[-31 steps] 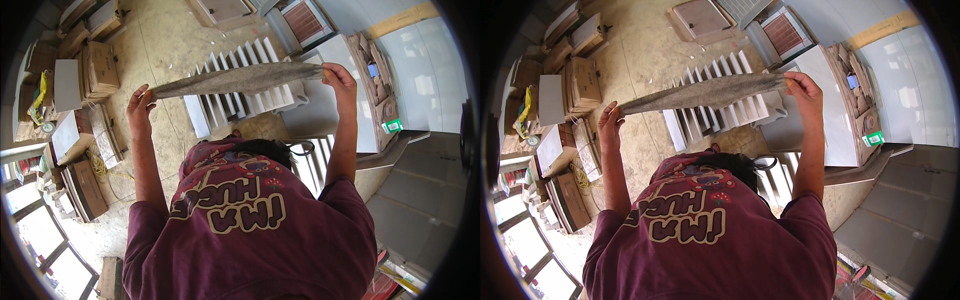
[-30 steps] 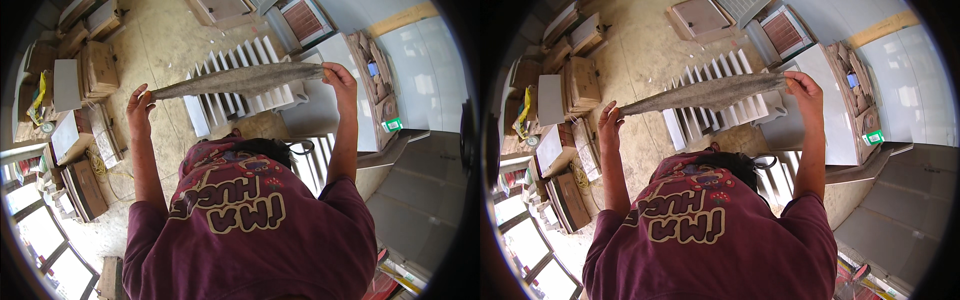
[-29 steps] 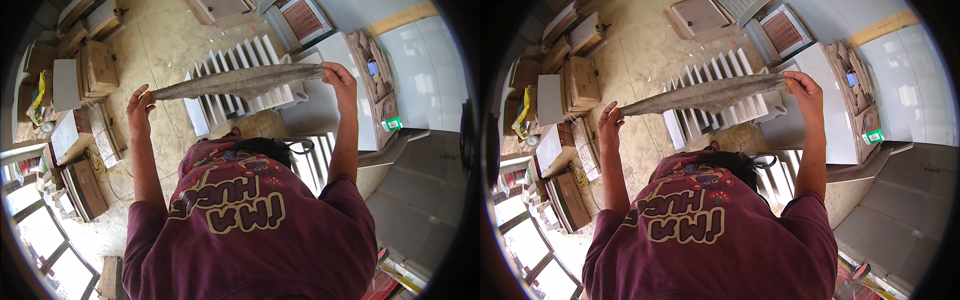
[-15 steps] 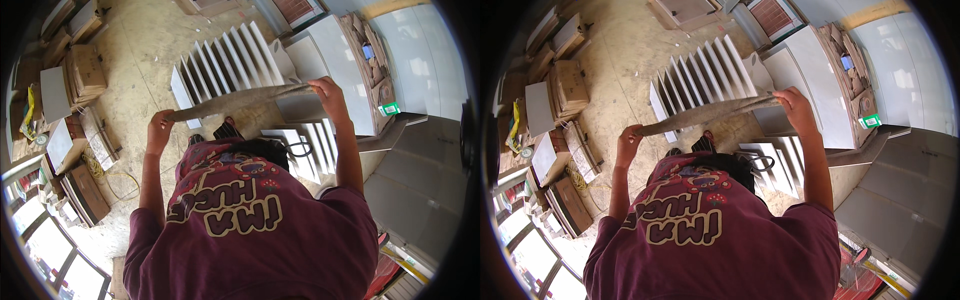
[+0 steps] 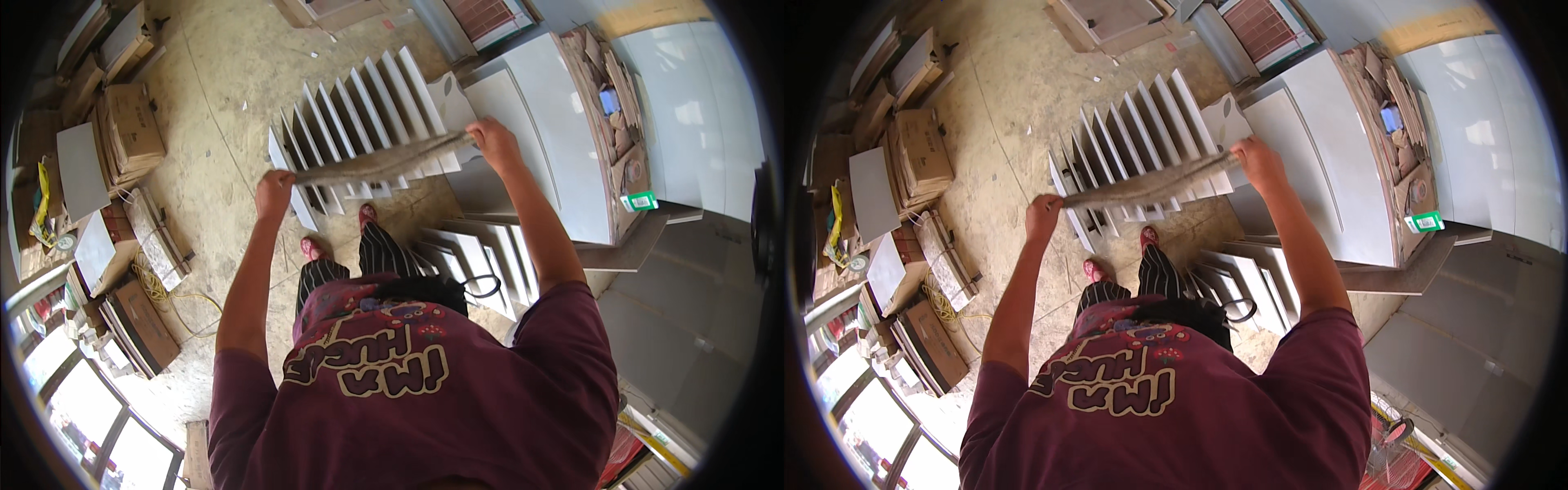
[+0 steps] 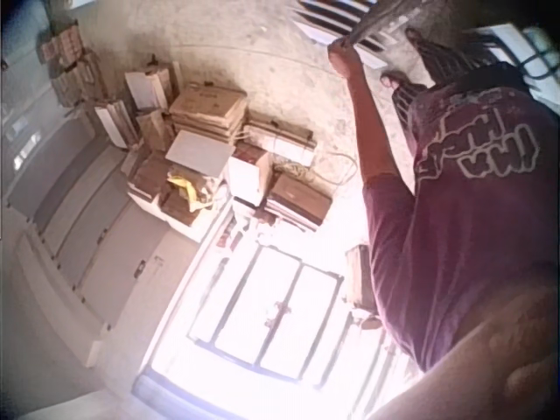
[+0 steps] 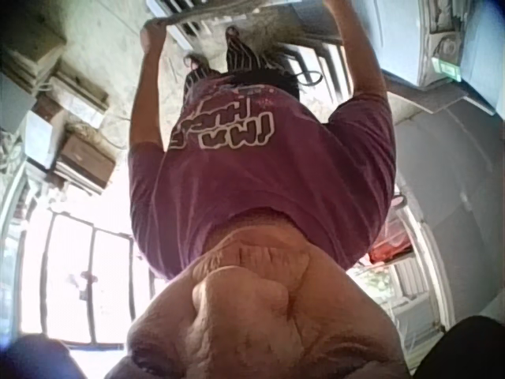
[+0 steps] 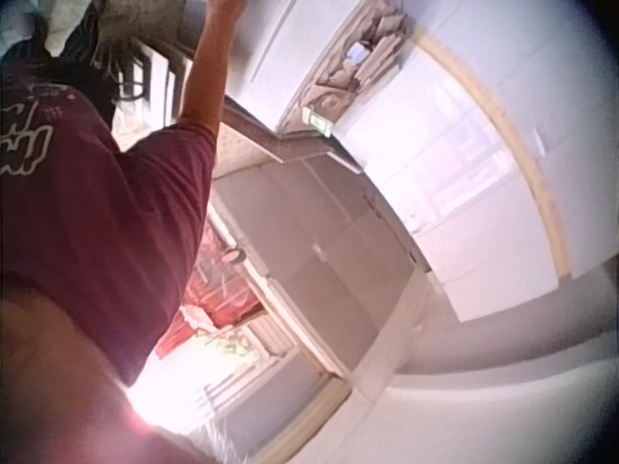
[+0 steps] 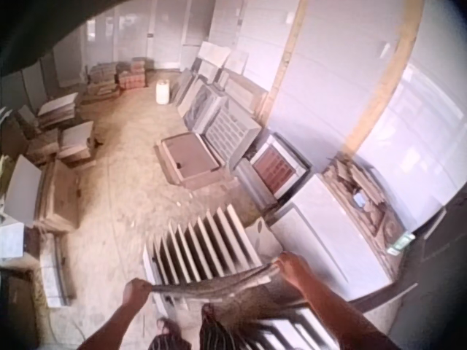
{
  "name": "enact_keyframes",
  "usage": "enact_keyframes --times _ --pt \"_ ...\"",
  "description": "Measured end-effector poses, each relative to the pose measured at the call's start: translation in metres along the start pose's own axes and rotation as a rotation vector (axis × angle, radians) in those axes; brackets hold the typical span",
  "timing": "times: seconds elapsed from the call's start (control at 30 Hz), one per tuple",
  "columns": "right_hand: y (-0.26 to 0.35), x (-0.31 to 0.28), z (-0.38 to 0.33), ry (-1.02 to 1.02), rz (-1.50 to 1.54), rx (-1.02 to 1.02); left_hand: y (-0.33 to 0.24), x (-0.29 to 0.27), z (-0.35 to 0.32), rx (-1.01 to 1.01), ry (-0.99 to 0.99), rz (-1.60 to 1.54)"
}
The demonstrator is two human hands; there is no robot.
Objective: The person cleans a stack of tiles and individual smaller tiles with a cloth by hand.
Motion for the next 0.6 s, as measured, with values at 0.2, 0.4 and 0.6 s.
enact_keyframes --times 0.2,0.4,0.6 --pt "-0.010 -0.003 0.120 -0.298 0.202 0.029 -0.025 -0.002 0.112 -0.055 -0.260 -0.067" --pt "-0.054 0.036 0.181 -0.382 0.253 0.132 -0.024 0.056 0.158 -0.081 -0.302 -0.047" --pt "-0.106 0.124 0.158 -0.192 0.223 0.322 0.024 0.170 0.143 -0.219 0.095 -0.055"
Point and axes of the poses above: each hand's wrist, its own z-axis towards the middle knuckle, its own x-axis out of the palm, y = z × x, the point moved 7 cm from there along z, towards the middle knuckle, and after that the axes turned 6 degrees about -z, right-handed, at the moved point
